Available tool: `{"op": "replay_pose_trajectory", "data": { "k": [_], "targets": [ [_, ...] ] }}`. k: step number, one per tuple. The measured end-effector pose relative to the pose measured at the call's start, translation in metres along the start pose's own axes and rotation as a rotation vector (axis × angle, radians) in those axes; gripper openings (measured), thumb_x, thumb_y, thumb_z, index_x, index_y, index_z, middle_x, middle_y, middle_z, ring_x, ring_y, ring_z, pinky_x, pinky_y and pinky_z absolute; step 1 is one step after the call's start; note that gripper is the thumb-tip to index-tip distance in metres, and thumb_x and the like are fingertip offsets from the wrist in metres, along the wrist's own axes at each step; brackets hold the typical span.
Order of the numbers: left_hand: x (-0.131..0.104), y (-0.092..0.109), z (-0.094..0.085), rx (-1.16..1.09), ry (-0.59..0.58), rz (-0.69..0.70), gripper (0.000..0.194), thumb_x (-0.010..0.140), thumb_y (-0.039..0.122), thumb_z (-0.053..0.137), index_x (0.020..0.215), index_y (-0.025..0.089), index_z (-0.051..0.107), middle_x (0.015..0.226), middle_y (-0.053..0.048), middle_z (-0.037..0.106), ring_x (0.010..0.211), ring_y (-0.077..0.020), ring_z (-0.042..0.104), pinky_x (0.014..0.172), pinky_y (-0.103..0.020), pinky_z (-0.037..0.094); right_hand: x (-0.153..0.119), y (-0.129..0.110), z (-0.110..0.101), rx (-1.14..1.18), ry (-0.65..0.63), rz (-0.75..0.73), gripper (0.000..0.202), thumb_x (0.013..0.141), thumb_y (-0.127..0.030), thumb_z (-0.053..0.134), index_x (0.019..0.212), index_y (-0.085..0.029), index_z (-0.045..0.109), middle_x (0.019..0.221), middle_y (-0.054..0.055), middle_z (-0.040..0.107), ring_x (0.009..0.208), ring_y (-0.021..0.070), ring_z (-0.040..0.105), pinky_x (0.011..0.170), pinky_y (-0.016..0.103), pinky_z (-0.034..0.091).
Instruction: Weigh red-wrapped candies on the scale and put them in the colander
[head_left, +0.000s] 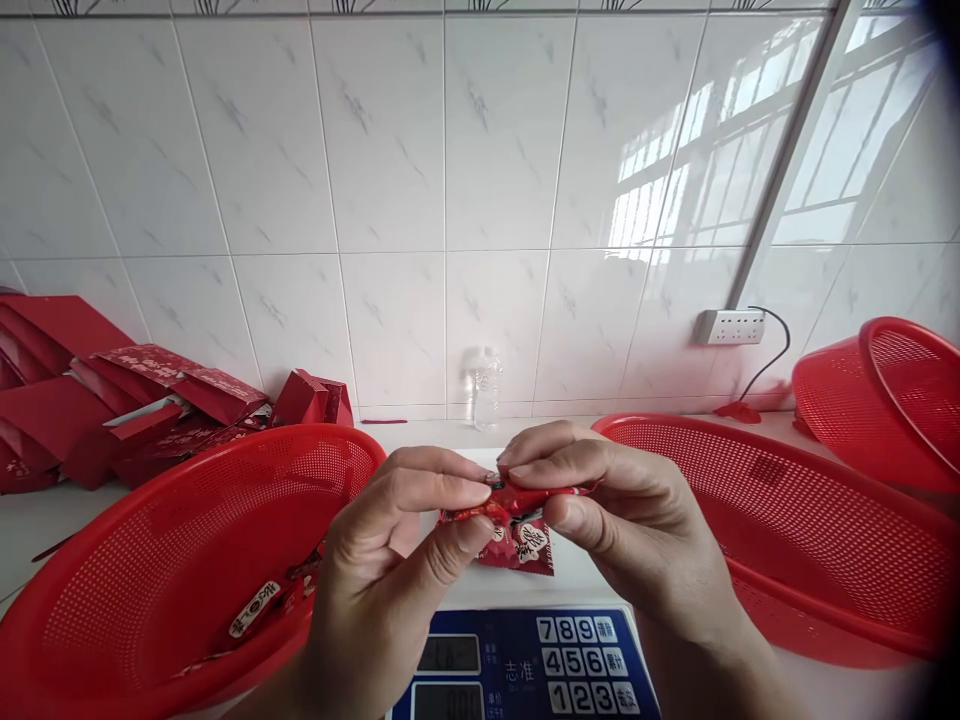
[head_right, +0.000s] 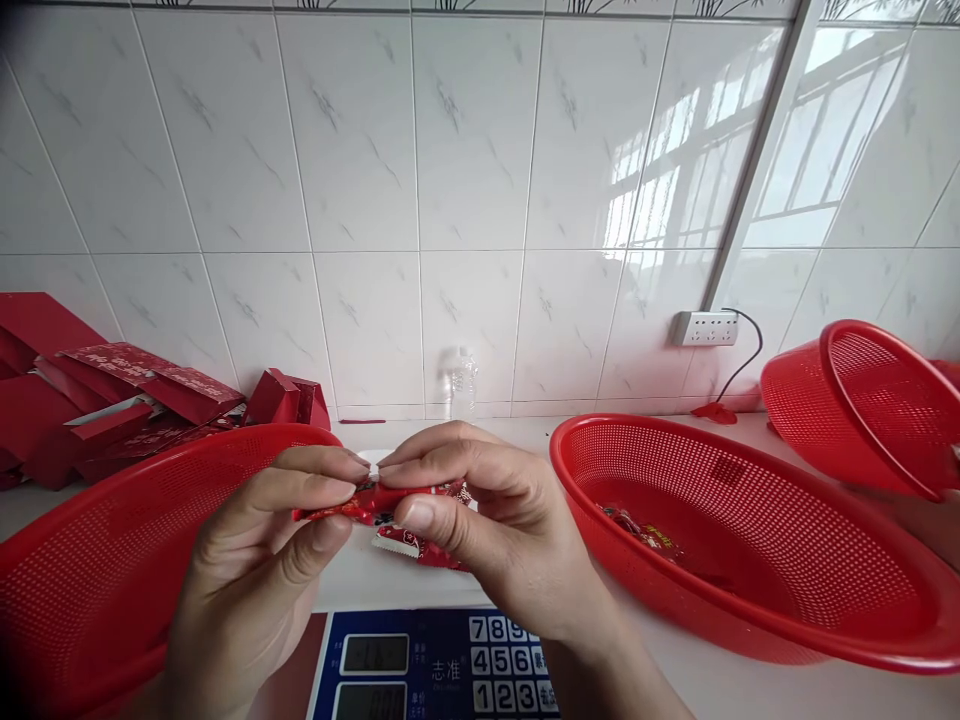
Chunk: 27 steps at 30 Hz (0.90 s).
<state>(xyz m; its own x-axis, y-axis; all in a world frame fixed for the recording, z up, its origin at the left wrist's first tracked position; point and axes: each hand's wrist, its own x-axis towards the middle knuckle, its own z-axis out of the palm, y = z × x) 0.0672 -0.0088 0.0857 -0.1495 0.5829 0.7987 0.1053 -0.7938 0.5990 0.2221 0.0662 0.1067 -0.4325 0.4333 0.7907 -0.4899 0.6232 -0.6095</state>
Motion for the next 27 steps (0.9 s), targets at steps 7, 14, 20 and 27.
{"op": "replay_pose_trajectory", "data": {
  "k": [7, 14, 20, 27],
  "targets": [
    [-0.002, -0.001, 0.003, -0.154, 0.030, -0.055, 0.013, 0.089, 0.024, 0.066, 0.093, 0.035, 0.073, 0.097, 0.004, 0.065, 0.097, -0.0102, 0.063, 0.093, -0.021, 0.053, -0.002, 0.009, 0.003, 0.097, -0.003, 0.002, 0.015, 0.087, -0.030, 0.069, 0.098, -0.034, 0.077, 0.096, 0.004, 0.073, 0.090, 0.0170, 0.069, 0.076, 0.031, 0.061],
    [-0.001, -0.003, 0.005, -0.192, -0.001, -0.056, 0.013, 0.090, 0.026, 0.065, 0.095, 0.034, 0.073, 0.098, 0.004, 0.064, 0.097, -0.0086, 0.062, 0.094, -0.019, 0.051, -0.002, 0.014, 0.002, 0.133, 0.010, 0.037, 0.013, 0.086, -0.032, 0.069, 0.095, -0.034, 0.078, 0.095, 0.004, 0.073, 0.091, 0.0175, 0.069, 0.081, 0.034, 0.060],
    [-0.002, 0.000, 0.001, 0.057, -0.095, -0.086, 0.030, 0.083, 0.023, 0.073, 0.108, 0.037, 0.064, 0.111, 0.003, 0.061, 0.110, -0.0135, 0.057, 0.093, -0.021, 0.050, -0.001, 0.012, -0.001, 0.086, 0.035, 0.008, 0.013, 0.087, -0.029, 0.069, 0.095, -0.035, 0.077, 0.094, 0.002, 0.072, 0.091, 0.0141, 0.067, 0.079, 0.027, 0.059],
    [-0.002, 0.001, 0.001, 0.271, -0.074, 0.035, 0.026, 0.086, 0.018, 0.069, 0.107, 0.033, 0.064, 0.107, 0.002, 0.061, 0.105, -0.0134, 0.058, 0.090, -0.021, 0.052, -0.003, 0.005, 0.004, 0.074, 0.036, 0.044, 0.008, 0.081, -0.028, 0.075, 0.088, -0.032, 0.075, 0.093, 0.000, 0.063, 0.085, 0.0110, 0.062, 0.073, 0.022, 0.057]
  ]
}}
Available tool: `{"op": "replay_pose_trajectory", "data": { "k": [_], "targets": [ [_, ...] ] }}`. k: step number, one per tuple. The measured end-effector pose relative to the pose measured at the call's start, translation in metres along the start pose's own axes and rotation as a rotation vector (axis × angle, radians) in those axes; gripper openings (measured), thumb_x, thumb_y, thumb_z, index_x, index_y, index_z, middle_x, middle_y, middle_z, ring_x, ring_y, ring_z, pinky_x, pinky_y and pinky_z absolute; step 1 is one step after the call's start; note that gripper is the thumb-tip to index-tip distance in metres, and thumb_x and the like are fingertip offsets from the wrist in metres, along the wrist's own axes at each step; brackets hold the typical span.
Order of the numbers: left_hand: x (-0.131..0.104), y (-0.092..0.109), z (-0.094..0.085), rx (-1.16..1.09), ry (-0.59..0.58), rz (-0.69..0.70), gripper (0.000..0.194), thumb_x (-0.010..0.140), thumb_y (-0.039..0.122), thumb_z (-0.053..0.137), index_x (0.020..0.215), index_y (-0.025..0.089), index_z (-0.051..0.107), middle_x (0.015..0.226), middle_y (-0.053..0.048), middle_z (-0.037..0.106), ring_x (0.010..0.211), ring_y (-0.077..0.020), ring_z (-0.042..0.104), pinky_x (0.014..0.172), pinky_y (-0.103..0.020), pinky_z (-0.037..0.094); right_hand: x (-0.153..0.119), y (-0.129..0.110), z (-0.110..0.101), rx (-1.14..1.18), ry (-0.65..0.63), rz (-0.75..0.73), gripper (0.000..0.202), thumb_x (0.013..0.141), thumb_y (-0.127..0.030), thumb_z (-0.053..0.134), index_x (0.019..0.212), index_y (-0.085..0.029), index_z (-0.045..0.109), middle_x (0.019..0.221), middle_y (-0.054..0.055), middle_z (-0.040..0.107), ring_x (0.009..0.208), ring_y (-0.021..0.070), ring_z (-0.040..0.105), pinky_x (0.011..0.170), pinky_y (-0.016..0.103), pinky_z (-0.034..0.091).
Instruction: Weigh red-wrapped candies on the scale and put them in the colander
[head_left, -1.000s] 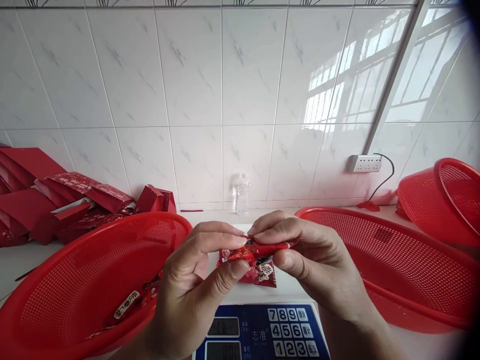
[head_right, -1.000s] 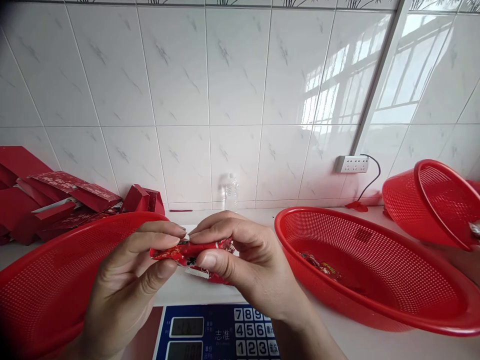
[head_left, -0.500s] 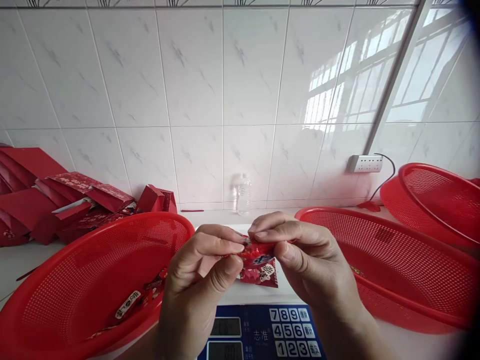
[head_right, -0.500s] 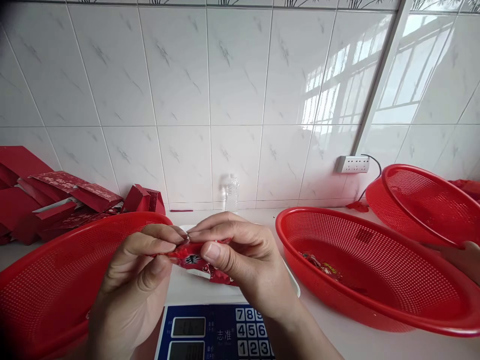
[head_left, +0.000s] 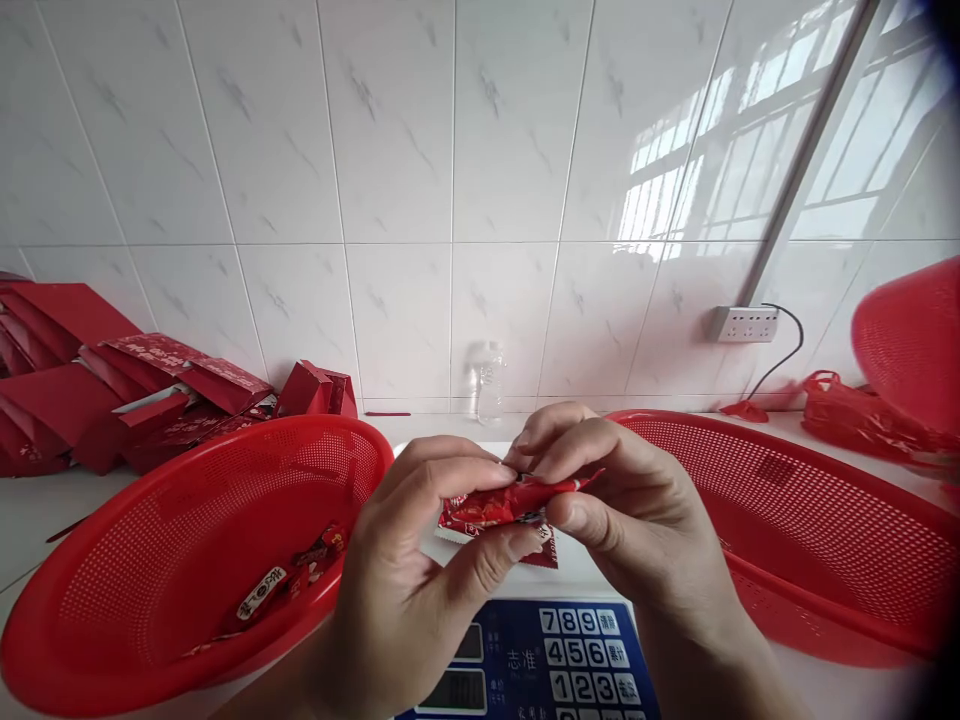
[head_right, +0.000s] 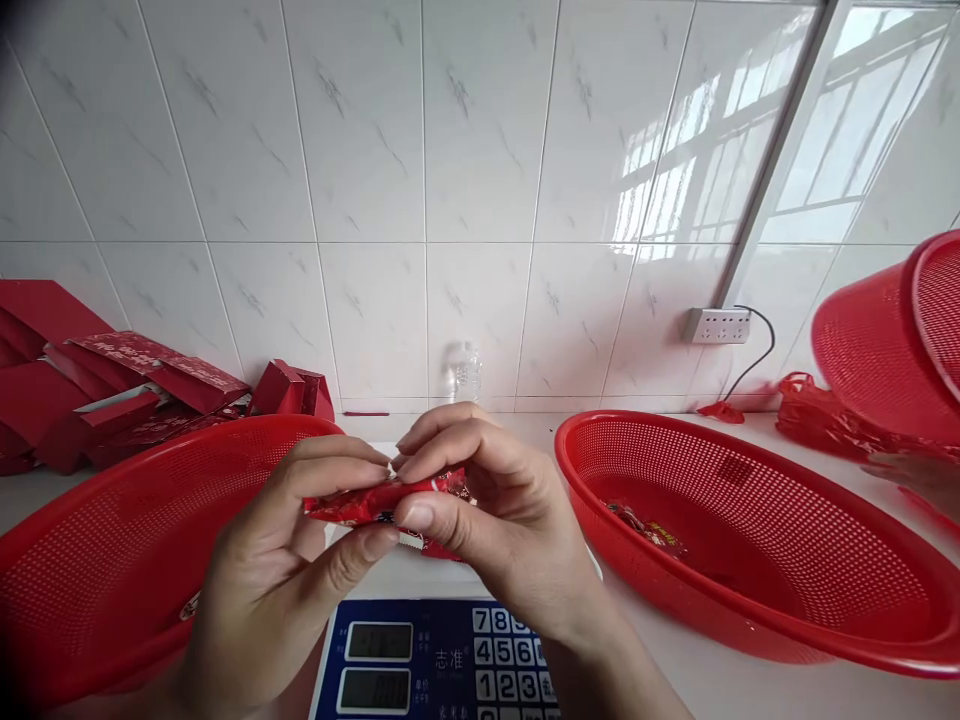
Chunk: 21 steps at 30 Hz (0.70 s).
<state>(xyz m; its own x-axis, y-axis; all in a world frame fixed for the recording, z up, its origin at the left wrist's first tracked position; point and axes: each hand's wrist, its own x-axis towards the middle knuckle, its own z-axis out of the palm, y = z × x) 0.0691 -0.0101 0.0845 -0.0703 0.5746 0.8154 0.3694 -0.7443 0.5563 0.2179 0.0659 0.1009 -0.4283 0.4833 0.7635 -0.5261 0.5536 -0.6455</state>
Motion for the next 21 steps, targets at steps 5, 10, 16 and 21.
{"op": "replay_pose_trajectory", "data": {
  "k": [5, 10, 16, 21],
  "targets": [
    [0.002, 0.001, -0.002, 0.039, 0.013, 0.109, 0.026, 0.086, 0.010, 0.065, 0.103, 0.030, 0.065, 0.107, 0.001, 0.061, 0.102, -0.0139, 0.062, 0.085, -0.024, 0.057, -0.001, -0.005, 0.000, 0.024, -0.076, 0.018, 0.009, 0.080, -0.025, 0.076, 0.087, -0.029, 0.075, 0.100, 0.002, 0.062, 0.085, 0.0117, 0.062, 0.066, 0.022, 0.056],
    [0.003, -0.001, -0.005, 0.110, -0.006, 0.236, 0.025, 0.087, 0.006, 0.063, 0.104, 0.025, 0.064, 0.109, 0.000, 0.060, 0.103, -0.0110, 0.062, 0.082, -0.017, 0.056, -0.001, -0.008, -0.005, -0.016, -0.132, 0.026, 0.010, 0.081, -0.031, 0.075, 0.090, -0.028, 0.073, 0.107, 0.002, 0.062, 0.093, 0.0122, 0.062, 0.074, 0.022, 0.056],
    [0.003, -0.006, -0.007, 0.330, 0.063, 0.342, 0.033, 0.085, 0.001, 0.063, 0.105, 0.027, 0.065, 0.117, 0.000, 0.055, 0.109, -0.0107, 0.058, 0.093, -0.018, 0.052, 0.003, -0.009, -0.009, -0.022, -0.122, 0.211, 0.022, 0.088, -0.042, 0.065, 0.108, -0.031, 0.068, 0.106, 0.002, 0.068, 0.088, 0.0113, 0.065, 0.073, 0.021, 0.056],
    [0.000, -0.013, -0.001, 0.221, 0.061, 0.153, 0.053, 0.080, 0.013, 0.073, 0.125, 0.037, 0.057, 0.137, -0.001, 0.044, 0.131, -0.0199, 0.045, 0.105, -0.029, 0.047, 0.006, -0.007, -0.009, 0.024, -0.049, 0.199, 0.018, 0.085, -0.025, 0.071, 0.102, -0.030, 0.067, 0.092, -0.002, 0.069, 0.083, 0.0090, 0.065, 0.070, 0.018, 0.056]
  ]
}}
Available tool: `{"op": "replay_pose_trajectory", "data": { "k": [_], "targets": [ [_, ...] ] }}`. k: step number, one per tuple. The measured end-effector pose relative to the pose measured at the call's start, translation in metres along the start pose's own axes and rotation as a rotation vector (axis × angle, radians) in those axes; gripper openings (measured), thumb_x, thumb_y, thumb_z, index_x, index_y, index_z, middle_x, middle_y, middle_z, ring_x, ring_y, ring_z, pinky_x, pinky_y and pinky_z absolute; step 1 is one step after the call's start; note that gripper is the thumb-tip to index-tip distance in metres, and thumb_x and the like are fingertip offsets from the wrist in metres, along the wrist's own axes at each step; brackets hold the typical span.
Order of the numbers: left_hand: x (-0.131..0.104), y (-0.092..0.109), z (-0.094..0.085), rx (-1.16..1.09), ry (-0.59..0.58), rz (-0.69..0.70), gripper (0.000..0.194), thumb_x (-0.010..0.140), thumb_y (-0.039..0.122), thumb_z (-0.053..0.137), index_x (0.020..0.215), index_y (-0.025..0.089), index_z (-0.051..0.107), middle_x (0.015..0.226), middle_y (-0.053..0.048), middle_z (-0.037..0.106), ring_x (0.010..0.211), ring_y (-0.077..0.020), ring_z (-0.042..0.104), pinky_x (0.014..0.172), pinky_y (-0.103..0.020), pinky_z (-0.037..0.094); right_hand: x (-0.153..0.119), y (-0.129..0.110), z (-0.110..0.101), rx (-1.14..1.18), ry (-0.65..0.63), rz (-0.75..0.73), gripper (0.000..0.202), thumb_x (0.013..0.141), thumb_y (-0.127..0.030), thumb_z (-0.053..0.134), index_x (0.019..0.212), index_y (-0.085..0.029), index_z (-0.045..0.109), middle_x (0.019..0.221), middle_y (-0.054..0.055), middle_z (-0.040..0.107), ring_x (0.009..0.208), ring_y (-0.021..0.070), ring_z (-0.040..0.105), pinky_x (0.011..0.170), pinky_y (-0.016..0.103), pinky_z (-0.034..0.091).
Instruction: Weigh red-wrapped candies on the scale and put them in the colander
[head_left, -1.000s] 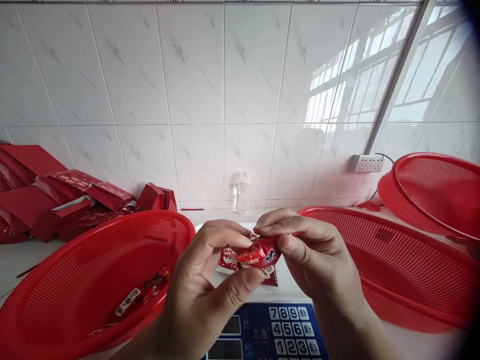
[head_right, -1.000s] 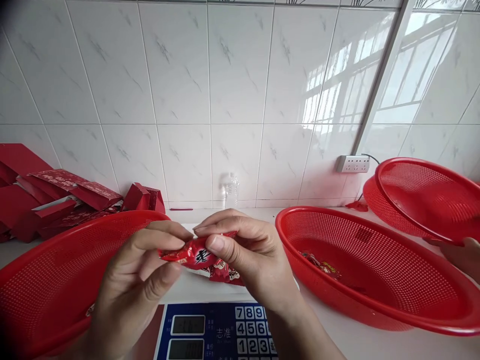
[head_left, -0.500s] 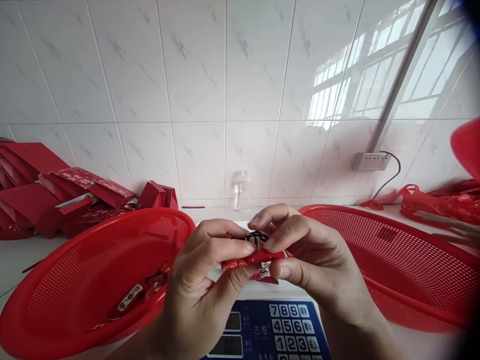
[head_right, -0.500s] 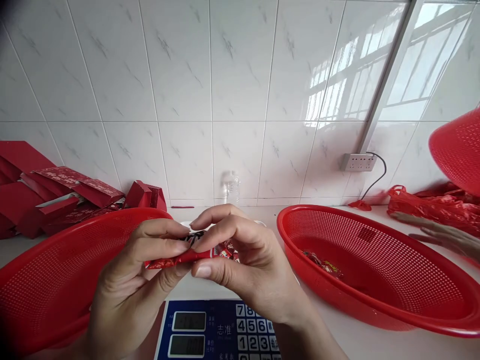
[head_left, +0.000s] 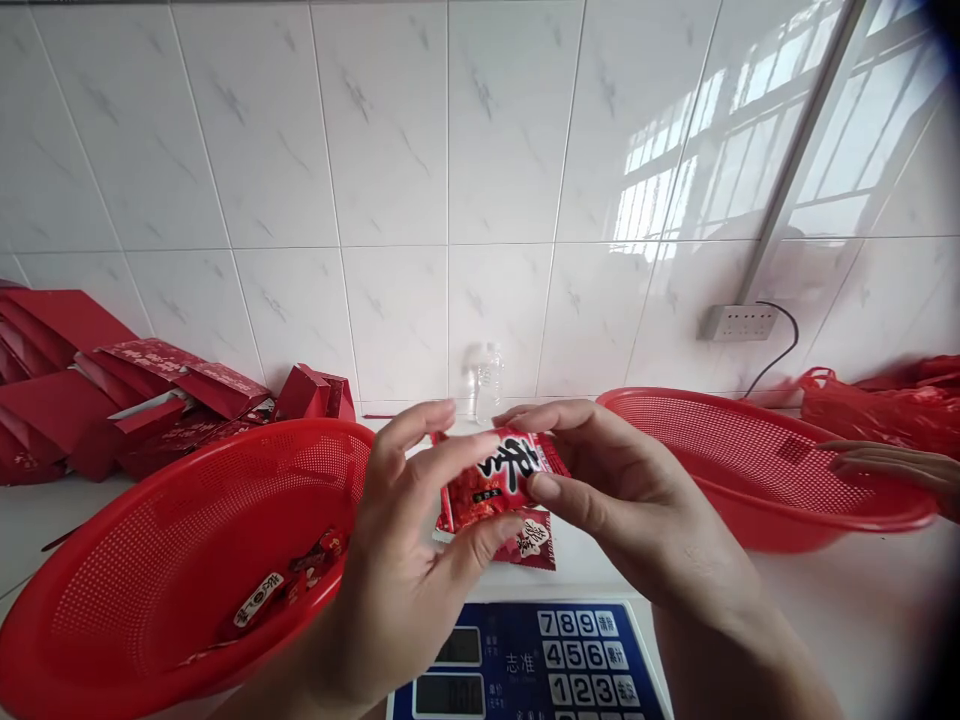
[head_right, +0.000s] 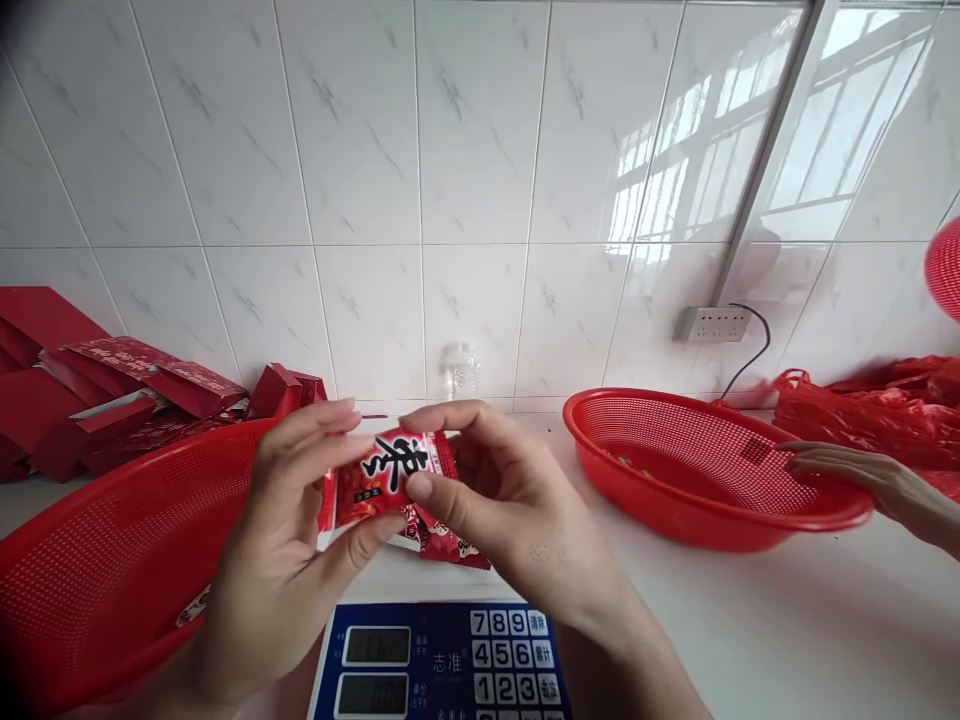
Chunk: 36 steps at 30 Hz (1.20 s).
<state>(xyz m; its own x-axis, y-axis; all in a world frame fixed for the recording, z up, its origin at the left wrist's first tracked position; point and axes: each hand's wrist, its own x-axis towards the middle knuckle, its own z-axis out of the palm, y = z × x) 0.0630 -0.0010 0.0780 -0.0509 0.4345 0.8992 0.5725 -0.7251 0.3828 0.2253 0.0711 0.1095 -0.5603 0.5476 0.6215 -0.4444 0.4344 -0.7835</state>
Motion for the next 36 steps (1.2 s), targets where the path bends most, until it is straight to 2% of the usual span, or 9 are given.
{"op": "replay_pose_trajectory", "data": {
  "k": [3, 8, 11, 14, 17, 20, 25, 30, 36],
  "targets": [
    [-0.001, 0.003, 0.003, -0.212, -0.033, -0.210, 0.071, 0.078, 0.025, 0.078, 0.137, 0.042, 0.044, 0.148, -0.002, 0.040, 0.136, -0.0264, 0.043, 0.106, -0.035, 0.048, 0.000, 0.001, 0.000, 0.022, 0.038, -0.059, 0.022, 0.085, -0.019, 0.070, 0.103, -0.032, 0.067, 0.092, -0.003, 0.069, 0.083, 0.0082, 0.065, 0.073, 0.018, 0.057],
    [0.005, 0.011, 0.002, -0.424, -0.048, -0.421, 0.045, 0.091, 0.025, 0.064, 0.130, 0.038, 0.045, 0.121, -0.001, 0.066, 0.110, -0.0171, 0.065, 0.092, -0.026, 0.055, -0.002, 0.002, 0.002, -0.001, 0.056, -0.082, 0.023, 0.083, -0.016, 0.071, 0.100, -0.033, 0.069, 0.095, -0.003, 0.068, 0.088, 0.0080, 0.065, 0.077, 0.017, 0.057],
    [0.006, 0.013, 0.002, -0.459, -0.009, -0.404, 0.034, 0.092, 0.022, 0.062, 0.121, 0.035, 0.048, 0.112, 0.000, 0.070, 0.101, -0.0143, 0.068, 0.084, -0.022, 0.057, -0.002, 0.001, 0.005, 0.001, 0.067, -0.071, 0.029, 0.082, -0.017, 0.072, 0.105, -0.035, 0.067, 0.104, -0.003, 0.067, 0.089, 0.0087, 0.066, 0.074, 0.017, 0.058],
    [0.003, 0.011, 0.004, -0.399, 0.010, -0.308, 0.036, 0.091, 0.016, 0.062, 0.119, 0.036, 0.049, 0.110, 0.002, 0.070, 0.101, -0.0127, 0.068, 0.085, -0.021, 0.056, -0.001, -0.002, 0.006, 0.002, 0.098, -0.042, 0.038, 0.080, -0.023, 0.076, 0.114, -0.036, 0.065, 0.108, -0.002, 0.068, 0.091, 0.0104, 0.067, 0.074, 0.019, 0.059],
    [-0.003, 0.008, 0.005, -0.315, 0.000, -0.237, 0.045, 0.089, 0.013, 0.063, 0.122, 0.038, 0.047, 0.111, 0.003, 0.068, 0.102, -0.0114, 0.067, 0.089, -0.021, 0.054, 0.000, -0.004, 0.005, -0.049, 0.091, -0.030, 0.021, 0.077, -0.031, 0.078, 0.097, -0.030, 0.071, 0.091, -0.002, 0.071, 0.081, 0.0094, 0.067, 0.070, 0.017, 0.058],
    [-0.004, 0.008, 0.004, -0.285, -0.034, -0.276, 0.053, 0.086, 0.018, 0.069, 0.128, 0.040, 0.045, 0.109, 0.004, 0.067, 0.101, -0.0115, 0.066, 0.089, -0.020, 0.053, -0.001, -0.003, 0.005, -0.081, 0.115, -0.066, 0.012, 0.078, -0.032, 0.078, 0.087, -0.028, 0.072, 0.076, -0.003, 0.070, 0.068, 0.0084, 0.064, 0.061, 0.017, 0.056],
    [0.003, 0.010, -0.001, -0.238, -0.050, -0.233, 0.029, 0.086, 0.022, 0.070, 0.110, 0.035, 0.061, 0.101, 0.005, 0.067, 0.093, -0.0087, 0.065, 0.083, -0.015, 0.052, -0.004, -0.001, 0.005, -0.098, 0.077, -0.031, 0.018, 0.077, -0.035, 0.078, 0.092, -0.028, 0.072, 0.074, -0.001, 0.068, 0.063, 0.0096, 0.062, 0.054, 0.019, 0.054],
    [0.005, 0.012, -0.003, -0.237, -0.043, -0.176, 0.023, 0.086, 0.018, 0.069, 0.104, 0.031, 0.064, 0.097, 0.004, 0.067, 0.094, -0.0102, 0.063, 0.083, -0.018, 0.052, -0.004, -0.003, 0.005, -0.109, -0.003, -0.020, 0.021, 0.078, -0.034, 0.078, 0.097, -0.027, 0.073, 0.083, 0.001, 0.069, 0.065, 0.0103, 0.063, 0.053, 0.021, 0.054],
    [0.006, 0.016, -0.004, -0.347, -0.055, -0.286, 0.016, 0.088, 0.021, 0.066, 0.100, 0.032, 0.067, 0.094, 0.002, 0.067, 0.091, -0.0132, 0.063, 0.081, -0.023, 0.052, -0.002, -0.006, 0.007, -0.165, -0.007, -0.100, 0.016, 0.080, -0.034, 0.075, 0.092, -0.023, 0.074, 0.084, 0.002, 0.068, 0.069, 0.0110, 0.062, 0.055, 0.022, 0.052]
  ]
}}
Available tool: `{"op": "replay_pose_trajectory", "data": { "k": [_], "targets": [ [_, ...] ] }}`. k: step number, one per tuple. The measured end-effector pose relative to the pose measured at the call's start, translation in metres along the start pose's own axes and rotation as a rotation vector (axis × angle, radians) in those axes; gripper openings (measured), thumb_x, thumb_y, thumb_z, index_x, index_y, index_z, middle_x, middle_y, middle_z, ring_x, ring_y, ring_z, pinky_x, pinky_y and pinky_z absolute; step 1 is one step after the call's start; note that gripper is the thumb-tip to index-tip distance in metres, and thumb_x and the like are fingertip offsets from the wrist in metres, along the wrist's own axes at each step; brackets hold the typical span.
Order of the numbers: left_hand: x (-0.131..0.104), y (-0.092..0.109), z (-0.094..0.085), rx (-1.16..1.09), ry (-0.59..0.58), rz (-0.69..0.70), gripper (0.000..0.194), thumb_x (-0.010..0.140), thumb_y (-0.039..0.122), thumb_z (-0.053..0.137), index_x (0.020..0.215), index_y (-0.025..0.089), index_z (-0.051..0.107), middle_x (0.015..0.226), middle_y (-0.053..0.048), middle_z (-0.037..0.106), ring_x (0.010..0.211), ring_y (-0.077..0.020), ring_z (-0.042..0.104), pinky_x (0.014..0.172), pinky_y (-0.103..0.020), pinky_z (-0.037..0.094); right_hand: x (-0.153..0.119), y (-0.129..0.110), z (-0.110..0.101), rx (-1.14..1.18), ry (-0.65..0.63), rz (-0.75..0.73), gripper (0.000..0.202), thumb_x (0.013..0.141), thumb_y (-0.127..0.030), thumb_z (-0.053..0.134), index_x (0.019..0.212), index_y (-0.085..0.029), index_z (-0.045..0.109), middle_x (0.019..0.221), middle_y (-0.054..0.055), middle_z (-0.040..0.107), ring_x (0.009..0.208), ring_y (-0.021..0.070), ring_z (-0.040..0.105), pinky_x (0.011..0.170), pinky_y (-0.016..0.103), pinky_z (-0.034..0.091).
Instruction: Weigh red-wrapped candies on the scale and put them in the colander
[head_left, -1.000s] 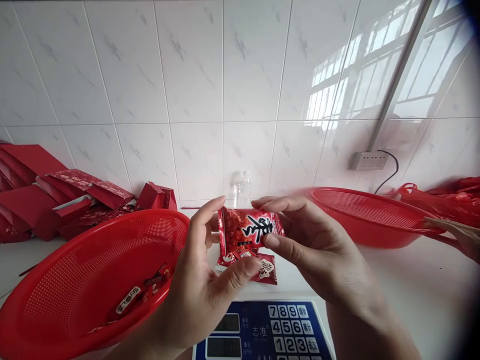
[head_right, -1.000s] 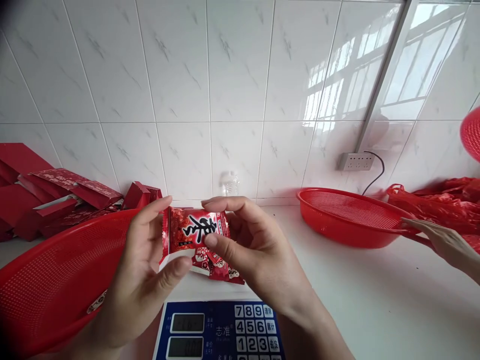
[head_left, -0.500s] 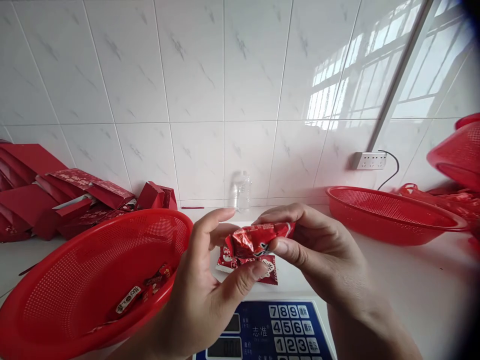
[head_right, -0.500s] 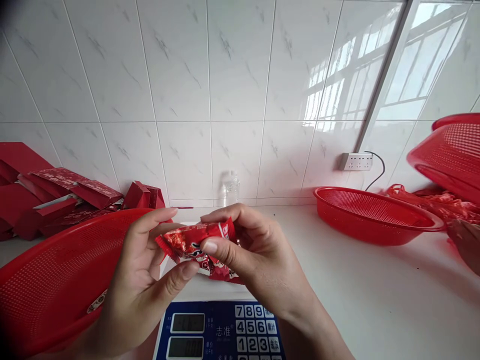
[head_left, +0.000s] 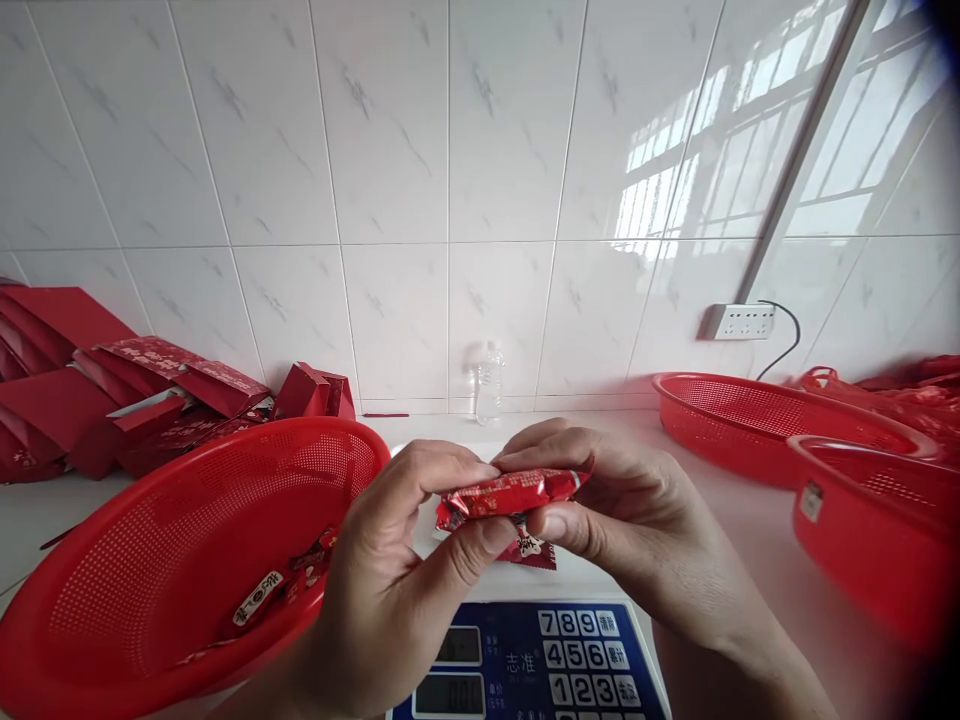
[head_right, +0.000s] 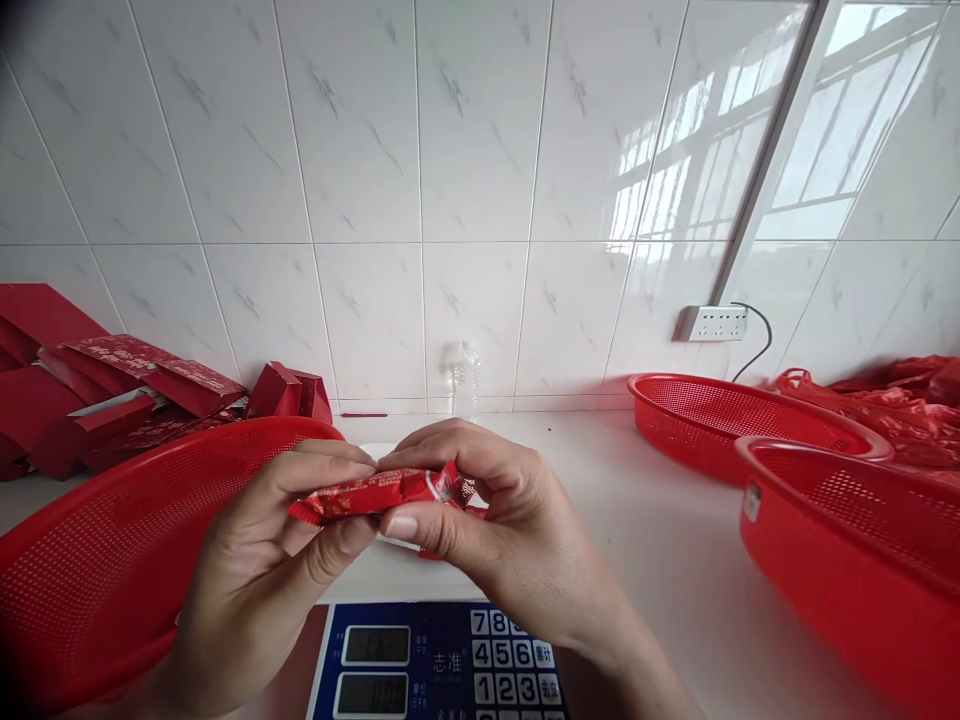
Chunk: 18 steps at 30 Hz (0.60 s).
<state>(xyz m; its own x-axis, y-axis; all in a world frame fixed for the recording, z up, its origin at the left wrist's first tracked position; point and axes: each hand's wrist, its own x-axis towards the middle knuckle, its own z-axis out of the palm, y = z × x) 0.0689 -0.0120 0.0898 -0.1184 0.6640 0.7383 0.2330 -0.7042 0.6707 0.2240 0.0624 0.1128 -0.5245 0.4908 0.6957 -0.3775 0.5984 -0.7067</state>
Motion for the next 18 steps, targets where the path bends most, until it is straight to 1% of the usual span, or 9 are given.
{"op": "replay_pose_trajectory", "data": {
  "k": [4, 6, 8, 11, 13, 15, 17, 18],
  "targets": [
    [0.002, 0.004, 0.001, -0.101, -0.009, -0.101, 0.007, 0.090, 0.031, 0.063, 0.094, 0.028, 0.069, 0.076, 0.001, 0.067, 0.073, -0.0128, 0.061, 0.068, -0.022, 0.051, 0.000, -0.001, 0.000, -0.007, -0.049, 0.067, 0.025, 0.087, -0.044, 0.066, 0.084, -0.019, 0.071, 0.077, 0.003, 0.065, 0.065, 0.0117, 0.059, 0.055, 0.024, 0.050],
    [0.002, 0.006, 0.002, -0.195, 0.004, -0.149, 0.011, 0.091, 0.034, 0.062, 0.088, 0.026, 0.069, 0.071, 0.000, 0.066, 0.064, -0.0119, 0.059, 0.062, -0.022, 0.050, -0.001, 0.000, -0.001, -0.020, -0.052, 0.115, 0.029, 0.089, -0.045, 0.062, 0.080, -0.018, 0.069, 0.074, 0.003, 0.063, 0.065, 0.0124, 0.059, 0.055, 0.024, 0.050],
    [0.002, 0.006, 0.005, -0.256, 0.031, -0.183, 0.015, 0.090, 0.036, 0.062, 0.084, 0.024, 0.069, 0.067, 0.000, 0.064, 0.058, -0.0108, 0.056, 0.057, -0.021, 0.049, -0.002, 0.000, -0.001, -0.026, -0.039, 0.162, 0.030, 0.089, -0.046, 0.061, 0.078, -0.019, 0.066, 0.071, 0.002, 0.061, 0.063, 0.0123, 0.058, 0.053, 0.023, 0.048],
    [0.000, 0.006, 0.010, -0.254, 0.095, -0.232, 0.016, 0.087, 0.040, 0.066, 0.092, 0.025, 0.068, 0.073, 0.000, 0.065, 0.059, -0.0113, 0.057, 0.056, -0.021, 0.049, -0.002, 0.000, 0.000, -0.077, -0.045, 0.204, 0.033, 0.088, -0.049, 0.060, 0.075, -0.019, 0.063, 0.067, 0.001, 0.058, 0.061, 0.0118, 0.056, 0.051, 0.022, 0.047],
    [-0.001, 0.005, 0.012, -0.245, 0.103, -0.286, 0.022, 0.084, 0.042, 0.069, 0.099, 0.026, 0.067, 0.078, 0.000, 0.067, 0.061, -0.0109, 0.058, 0.055, -0.020, 0.048, -0.002, -0.001, 0.001, -0.141, -0.059, 0.208, 0.036, 0.089, -0.050, 0.059, 0.072, -0.019, 0.062, 0.064, 0.000, 0.056, 0.058, 0.0108, 0.053, 0.049, 0.021, 0.044],
    [0.000, 0.003, 0.011, -0.262, 0.088, -0.333, 0.024, 0.084, 0.041, 0.069, 0.102, 0.026, 0.065, 0.075, 0.000, 0.066, 0.060, -0.0100, 0.057, 0.054, -0.018, 0.047, 0.000, -0.002, 0.001, -0.194, -0.017, 0.177, 0.036, 0.091, -0.049, 0.056, 0.072, -0.019, 0.063, 0.063, 0.000, 0.056, 0.057, 0.0098, 0.052, 0.048, 0.020, 0.043],
    [0.005, 0.000, 0.006, -0.316, 0.120, -0.337, 0.023, 0.086, 0.039, 0.068, 0.104, 0.025, 0.065, 0.075, 0.000, 0.066, 0.062, -0.0103, 0.059, 0.057, -0.018, 0.049, 0.001, 0.001, -0.001, -0.244, 0.092, 0.119, 0.036, 0.093, -0.050, 0.053, 0.076, -0.020, 0.065, 0.065, 0.001, 0.059, 0.060, 0.0107, 0.056, 0.052, 0.021, 0.046],
    [0.009, -0.001, 0.002, -0.361, 0.150, -0.324, 0.023, 0.086, 0.039, 0.068, 0.104, 0.025, 0.065, 0.078, 0.000, 0.067, 0.064, -0.0109, 0.060, 0.058, -0.019, 0.051, 0.003, 0.004, -0.003, -0.287, 0.157, 0.096, 0.035, 0.092, -0.051, 0.053, 0.081, -0.021, 0.066, 0.069, 0.002, 0.063, 0.065, 0.0121, 0.059, 0.056, 0.023, 0.049]
  ]
}}
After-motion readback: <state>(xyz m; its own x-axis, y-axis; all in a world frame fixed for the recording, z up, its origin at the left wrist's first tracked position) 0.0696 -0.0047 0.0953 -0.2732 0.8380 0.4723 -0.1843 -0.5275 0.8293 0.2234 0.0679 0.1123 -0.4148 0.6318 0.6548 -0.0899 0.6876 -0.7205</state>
